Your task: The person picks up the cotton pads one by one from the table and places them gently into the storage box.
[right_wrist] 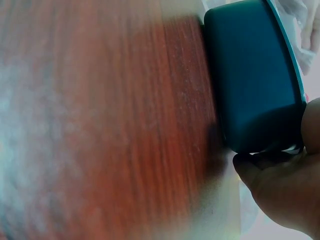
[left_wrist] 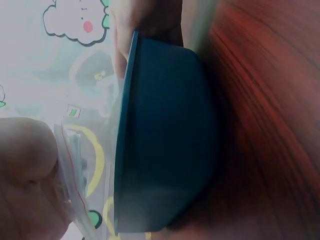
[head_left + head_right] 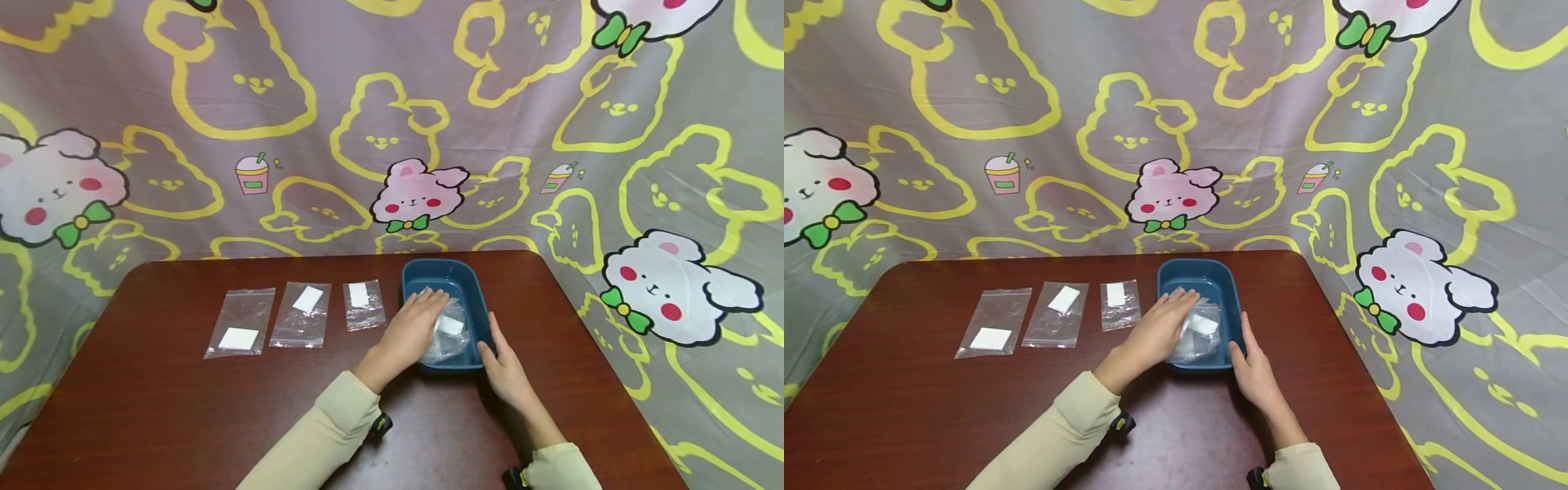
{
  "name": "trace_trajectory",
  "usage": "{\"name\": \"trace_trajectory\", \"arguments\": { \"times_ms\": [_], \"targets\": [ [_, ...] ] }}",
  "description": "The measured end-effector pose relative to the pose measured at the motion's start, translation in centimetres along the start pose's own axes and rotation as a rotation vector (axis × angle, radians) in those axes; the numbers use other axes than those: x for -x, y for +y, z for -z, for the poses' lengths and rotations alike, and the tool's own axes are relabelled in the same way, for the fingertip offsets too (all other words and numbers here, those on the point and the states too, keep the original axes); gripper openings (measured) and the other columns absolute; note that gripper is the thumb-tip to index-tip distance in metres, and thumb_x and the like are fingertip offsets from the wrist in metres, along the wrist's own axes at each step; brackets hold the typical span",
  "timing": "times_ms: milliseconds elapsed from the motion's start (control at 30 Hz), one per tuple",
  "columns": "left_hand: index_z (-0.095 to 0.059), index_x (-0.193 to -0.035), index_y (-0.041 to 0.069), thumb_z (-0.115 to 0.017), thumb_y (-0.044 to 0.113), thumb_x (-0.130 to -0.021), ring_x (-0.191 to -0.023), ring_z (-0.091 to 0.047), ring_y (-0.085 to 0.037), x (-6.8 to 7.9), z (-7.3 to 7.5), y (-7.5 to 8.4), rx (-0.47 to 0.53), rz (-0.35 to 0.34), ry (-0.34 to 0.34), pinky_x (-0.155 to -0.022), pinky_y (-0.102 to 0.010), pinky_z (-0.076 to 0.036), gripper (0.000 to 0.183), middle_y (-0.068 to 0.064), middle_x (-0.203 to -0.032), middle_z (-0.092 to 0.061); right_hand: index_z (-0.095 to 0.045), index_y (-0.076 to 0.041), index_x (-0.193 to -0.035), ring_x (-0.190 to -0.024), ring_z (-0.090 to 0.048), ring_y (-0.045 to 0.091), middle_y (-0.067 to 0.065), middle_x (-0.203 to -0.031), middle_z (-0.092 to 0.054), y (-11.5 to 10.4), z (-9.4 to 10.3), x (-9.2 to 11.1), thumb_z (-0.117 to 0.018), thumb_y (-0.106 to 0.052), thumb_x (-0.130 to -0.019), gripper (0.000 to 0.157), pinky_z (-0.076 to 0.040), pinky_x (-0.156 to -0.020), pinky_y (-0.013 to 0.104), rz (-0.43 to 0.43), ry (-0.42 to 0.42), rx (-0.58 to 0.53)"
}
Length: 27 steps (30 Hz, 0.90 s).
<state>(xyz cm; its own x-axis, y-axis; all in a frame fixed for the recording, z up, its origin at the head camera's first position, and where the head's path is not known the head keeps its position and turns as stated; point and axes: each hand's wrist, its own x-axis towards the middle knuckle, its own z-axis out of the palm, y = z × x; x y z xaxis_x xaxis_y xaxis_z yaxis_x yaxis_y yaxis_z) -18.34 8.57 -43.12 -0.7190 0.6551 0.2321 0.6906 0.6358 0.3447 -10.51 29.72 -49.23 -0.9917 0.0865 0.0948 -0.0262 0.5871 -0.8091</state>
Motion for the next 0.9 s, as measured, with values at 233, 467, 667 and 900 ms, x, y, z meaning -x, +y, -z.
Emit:
{"name": "trace_trajectory", "arguments": {
  "times_ms": [233,467,667,900],
  "targets": [
    [-0.045,-0.152,0.008,-0.050,0.006,-0.104,-0.146,-0.035,-0.025,-1.5,-0.6,1.2,-0.007,0.003,-0.042,-0.121,-0.042,-0.024,0.048,-0.007,-0.155,-0.044,-0.013,-0.007,-0.162,-0.150,-0.018,0.035,0.017,-0.166,-0.017,0.1,0.0,0.0,-0.047,-0.009,-0.106,0.066,-0.018,-0.118,0.059,0.008,0.005,-0.006],
    [-0.044,-0.152,0.009,-0.050,0.004,-0.104,-0.146,-0.034,-0.024,-2.4,-1.2,1.6,-0.002,0.004,-0.062,-0.121,-0.040,-0.023,0.049,-0.008,-0.156,-0.043,-0.013,-0.004,-0.161,-0.150,-0.017,0.035,0.019,-0.165,-0.017,-0.2,0.1,-0.2,-0.049,-0.009,-0.106,0.066,-0.018,-0.118,0.058,0.025,0.005,-0.028],
    [-0.043,-0.153,0.010,-0.051,0.004,-0.103,-0.147,-0.033,-0.023,-2.7,-1.4,1.8,-0.011,0.017,-0.079,-0.121,-0.040,-0.022,0.050,-0.007,-0.157,-0.042,-0.015,-0.003,-0.160,-0.150,-0.017,0.034,0.019,-0.165,-0.017,-0.1,0.2,-0.2,-0.049,-0.009,-0.106,0.065,-0.018,-0.119,0.053,0.039,0.007,-0.038],
    [-0.043,-0.153,0.011,-0.051,0.003,-0.103,-0.147,-0.032,-0.023,-3.0,-1.4,2.1,-0.011,0.031,-0.102,-0.122,-0.039,-0.021,0.051,-0.007,-0.157,-0.042,-0.014,-0.005,-0.161,-0.151,-0.016,0.034,0.018,-0.166,-0.016,0.1,0.0,-0.1,-0.048,-0.008,-0.106,0.065,-0.017,-0.119,0.057,0.046,0.008,-0.039]
  ]
}}
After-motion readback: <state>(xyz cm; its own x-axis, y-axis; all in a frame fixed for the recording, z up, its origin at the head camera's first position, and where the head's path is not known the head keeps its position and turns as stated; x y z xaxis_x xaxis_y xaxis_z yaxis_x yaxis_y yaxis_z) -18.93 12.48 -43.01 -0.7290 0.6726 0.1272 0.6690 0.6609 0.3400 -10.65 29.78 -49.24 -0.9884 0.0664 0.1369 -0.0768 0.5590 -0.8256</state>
